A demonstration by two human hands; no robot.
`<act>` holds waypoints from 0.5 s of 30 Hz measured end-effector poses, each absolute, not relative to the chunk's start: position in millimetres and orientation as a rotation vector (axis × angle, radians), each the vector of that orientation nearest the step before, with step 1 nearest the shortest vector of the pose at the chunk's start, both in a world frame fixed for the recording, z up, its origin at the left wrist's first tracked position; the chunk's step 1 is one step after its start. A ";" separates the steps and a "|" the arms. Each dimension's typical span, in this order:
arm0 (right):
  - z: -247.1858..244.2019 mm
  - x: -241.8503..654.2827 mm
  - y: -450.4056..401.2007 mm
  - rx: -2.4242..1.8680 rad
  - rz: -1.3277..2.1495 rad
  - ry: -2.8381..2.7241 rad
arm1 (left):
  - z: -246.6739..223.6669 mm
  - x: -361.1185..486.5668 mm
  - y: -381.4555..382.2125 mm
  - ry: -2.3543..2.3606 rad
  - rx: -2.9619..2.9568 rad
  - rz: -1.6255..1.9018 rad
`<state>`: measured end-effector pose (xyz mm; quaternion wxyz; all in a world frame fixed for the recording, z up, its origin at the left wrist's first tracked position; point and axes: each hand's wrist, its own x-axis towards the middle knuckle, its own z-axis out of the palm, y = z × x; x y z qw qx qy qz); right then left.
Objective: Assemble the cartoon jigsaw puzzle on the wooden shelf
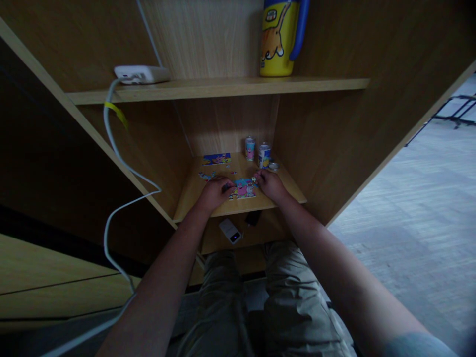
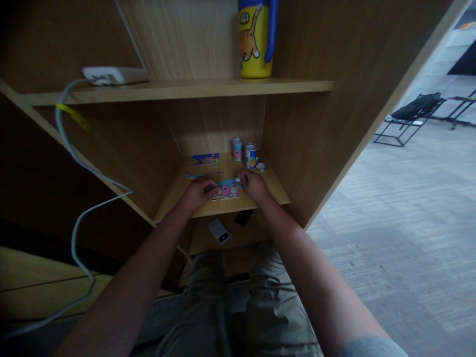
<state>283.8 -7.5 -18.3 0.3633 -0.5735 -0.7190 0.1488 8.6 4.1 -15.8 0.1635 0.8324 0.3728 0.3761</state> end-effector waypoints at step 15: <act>-40.9 286.2 7.0 -1.079 0.602 -1.818 | -7.1 13.2 -9.0 1.176 2.673 1.023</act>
